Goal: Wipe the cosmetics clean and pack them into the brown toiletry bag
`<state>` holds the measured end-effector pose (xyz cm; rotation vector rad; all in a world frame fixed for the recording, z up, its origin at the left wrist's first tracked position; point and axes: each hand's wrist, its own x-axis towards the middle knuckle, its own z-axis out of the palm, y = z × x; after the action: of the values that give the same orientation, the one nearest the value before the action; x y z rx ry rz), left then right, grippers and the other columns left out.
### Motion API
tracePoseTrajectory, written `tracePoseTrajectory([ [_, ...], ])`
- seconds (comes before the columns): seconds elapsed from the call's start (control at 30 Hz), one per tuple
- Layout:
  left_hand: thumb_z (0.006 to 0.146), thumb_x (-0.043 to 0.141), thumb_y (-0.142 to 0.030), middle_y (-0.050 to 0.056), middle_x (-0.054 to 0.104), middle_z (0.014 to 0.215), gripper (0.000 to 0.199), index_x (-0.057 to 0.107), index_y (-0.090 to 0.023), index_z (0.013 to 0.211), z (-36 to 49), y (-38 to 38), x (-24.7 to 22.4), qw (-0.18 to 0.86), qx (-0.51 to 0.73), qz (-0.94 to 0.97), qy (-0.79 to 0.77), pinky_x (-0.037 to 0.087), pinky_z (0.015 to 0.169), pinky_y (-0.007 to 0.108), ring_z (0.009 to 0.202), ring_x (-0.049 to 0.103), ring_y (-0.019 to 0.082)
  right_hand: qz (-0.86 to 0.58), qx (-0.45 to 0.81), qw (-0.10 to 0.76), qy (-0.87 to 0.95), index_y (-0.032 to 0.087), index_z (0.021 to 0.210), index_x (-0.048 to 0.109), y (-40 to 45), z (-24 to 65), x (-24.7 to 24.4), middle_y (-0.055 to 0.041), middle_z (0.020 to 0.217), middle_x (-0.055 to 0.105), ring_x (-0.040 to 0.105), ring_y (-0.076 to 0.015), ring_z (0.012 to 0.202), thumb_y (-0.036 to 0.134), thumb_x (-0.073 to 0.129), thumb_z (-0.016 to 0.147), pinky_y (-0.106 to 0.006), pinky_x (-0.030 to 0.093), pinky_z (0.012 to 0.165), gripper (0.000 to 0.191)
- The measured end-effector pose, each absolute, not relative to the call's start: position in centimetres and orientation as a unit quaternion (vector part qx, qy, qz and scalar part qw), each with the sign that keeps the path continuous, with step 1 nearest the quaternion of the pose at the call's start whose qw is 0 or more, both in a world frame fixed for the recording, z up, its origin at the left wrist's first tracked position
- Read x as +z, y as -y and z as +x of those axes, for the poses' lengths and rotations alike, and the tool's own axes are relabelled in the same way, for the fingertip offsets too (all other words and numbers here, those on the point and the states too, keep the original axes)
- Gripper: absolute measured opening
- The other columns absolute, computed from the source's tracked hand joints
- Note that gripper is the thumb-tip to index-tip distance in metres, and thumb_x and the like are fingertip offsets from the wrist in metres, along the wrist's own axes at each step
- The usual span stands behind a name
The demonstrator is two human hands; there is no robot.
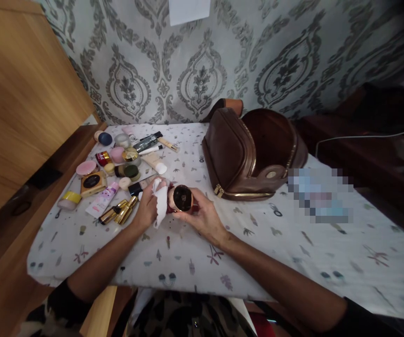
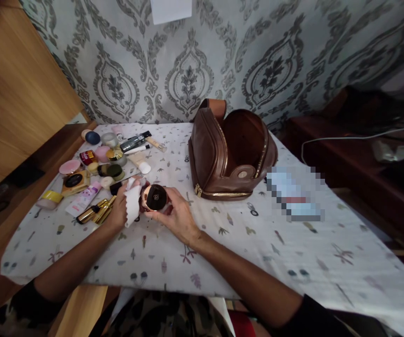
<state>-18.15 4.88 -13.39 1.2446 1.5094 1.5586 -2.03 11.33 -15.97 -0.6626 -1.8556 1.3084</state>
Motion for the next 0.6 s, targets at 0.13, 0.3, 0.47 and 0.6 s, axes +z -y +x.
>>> tracePoseTrajectory([
  [0.13,0.087,0.059,-0.057,0.002,0.063,0.092,0.047,0.053,-0.020,0.116,-17.9,-4.8,-13.7,0.331,0.537,0.538,-0.559,0.047,0.077,0.030,0.083,0.059,0.019,-0.283,0.540,0.382,0.695,0.020,0.105,0.061,-11.5,-2.1,-16.4,-0.0053,0.095,0.065,0.063,-0.0211,0.084,0.054,0.083,0.069,-0.033,0.056,0.073,0.054],
  [0.3,0.088,0.062,-0.050,0.004,0.063,0.103,0.053,0.045,-0.020,0.128,-17.9,-4.6,-14.2,0.285,0.497,0.582,-0.578,0.044,0.087,0.032,0.094,0.058,0.020,-0.263,0.551,0.396,0.686,0.023,0.134,0.051,-11.5,-2.3,-17.2,-0.0072,0.118,0.065,0.064,-0.0253,0.106,0.041,0.084,0.071,-0.039,0.053,0.096,0.073],
  [0.47,0.098,0.043,-0.056,0.000,0.054,0.076,0.038,0.056,-0.020,0.091,-17.7,-4.7,-13.1,0.273,0.535,0.547,-0.584,0.042,0.070,0.028,0.072,0.050,0.016,-0.232,0.569,0.368,0.698,0.026,0.147,0.043,-10.9,-2.3,-17.2,-0.0104,0.139,0.055,0.055,-0.0286,0.126,0.034,0.085,0.070,-0.042,0.047,0.107,0.087],
  [0.6,0.095,0.048,-0.060,-0.002,0.048,0.071,0.043,0.051,-0.020,0.079,-17.7,-4.9,-12.5,0.305,0.579,0.496,-0.570,0.039,0.064,0.026,0.066,0.045,0.014,-0.214,0.635,0.342,0.659,0.026,0.143,0.044,-10.5,-2.5,-16.7,-0.0097,0.134,0.056,0.061,-0.0251,0.116,0.034,0.083,0.070,-0.038,0.054,0.097,0.084],
])
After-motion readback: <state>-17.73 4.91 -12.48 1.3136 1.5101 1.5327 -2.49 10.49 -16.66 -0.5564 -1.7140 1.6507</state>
